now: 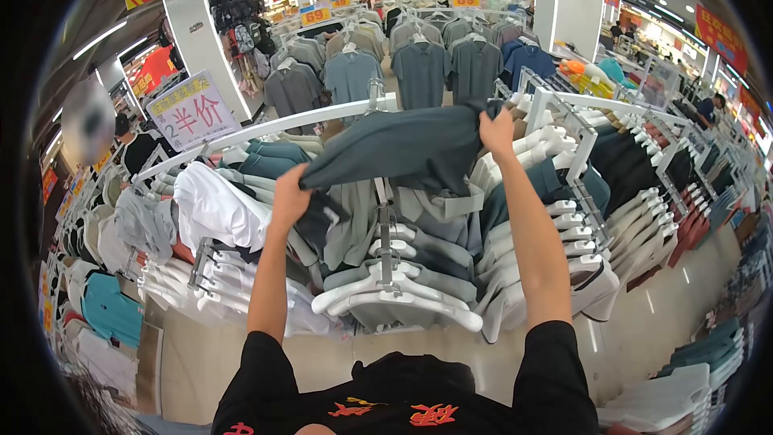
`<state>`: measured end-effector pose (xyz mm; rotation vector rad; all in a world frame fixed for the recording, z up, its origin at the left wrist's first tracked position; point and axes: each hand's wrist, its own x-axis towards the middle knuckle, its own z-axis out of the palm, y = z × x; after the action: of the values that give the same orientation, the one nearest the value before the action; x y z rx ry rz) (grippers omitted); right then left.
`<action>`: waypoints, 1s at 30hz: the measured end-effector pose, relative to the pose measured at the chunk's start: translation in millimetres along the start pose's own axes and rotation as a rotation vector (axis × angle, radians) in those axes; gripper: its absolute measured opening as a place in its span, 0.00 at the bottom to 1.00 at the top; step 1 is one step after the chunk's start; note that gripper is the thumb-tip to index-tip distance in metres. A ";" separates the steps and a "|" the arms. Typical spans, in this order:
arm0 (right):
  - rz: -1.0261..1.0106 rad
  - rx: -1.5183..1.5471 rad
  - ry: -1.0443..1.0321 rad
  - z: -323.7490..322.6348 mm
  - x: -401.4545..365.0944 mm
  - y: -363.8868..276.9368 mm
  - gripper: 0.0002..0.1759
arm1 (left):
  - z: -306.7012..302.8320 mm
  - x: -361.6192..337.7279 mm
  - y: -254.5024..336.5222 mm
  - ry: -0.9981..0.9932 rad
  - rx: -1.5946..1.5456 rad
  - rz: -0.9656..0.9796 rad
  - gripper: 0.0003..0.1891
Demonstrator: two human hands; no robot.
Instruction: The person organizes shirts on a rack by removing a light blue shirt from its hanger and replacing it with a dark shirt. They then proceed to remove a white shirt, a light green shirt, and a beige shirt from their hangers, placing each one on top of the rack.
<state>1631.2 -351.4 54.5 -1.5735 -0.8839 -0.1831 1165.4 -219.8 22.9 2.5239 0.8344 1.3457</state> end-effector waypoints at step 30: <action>0.360 0.290 -0.232 -71.9 -189.1 56.8 0.26 | -2.1 -149.6 50.3 0.131 0.083 -0.333 0.32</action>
<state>1561.8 -493.9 -83.4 -1.4676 -0.7490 0.3751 1118.1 -343.3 -63.4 2.2390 1.2936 1.3970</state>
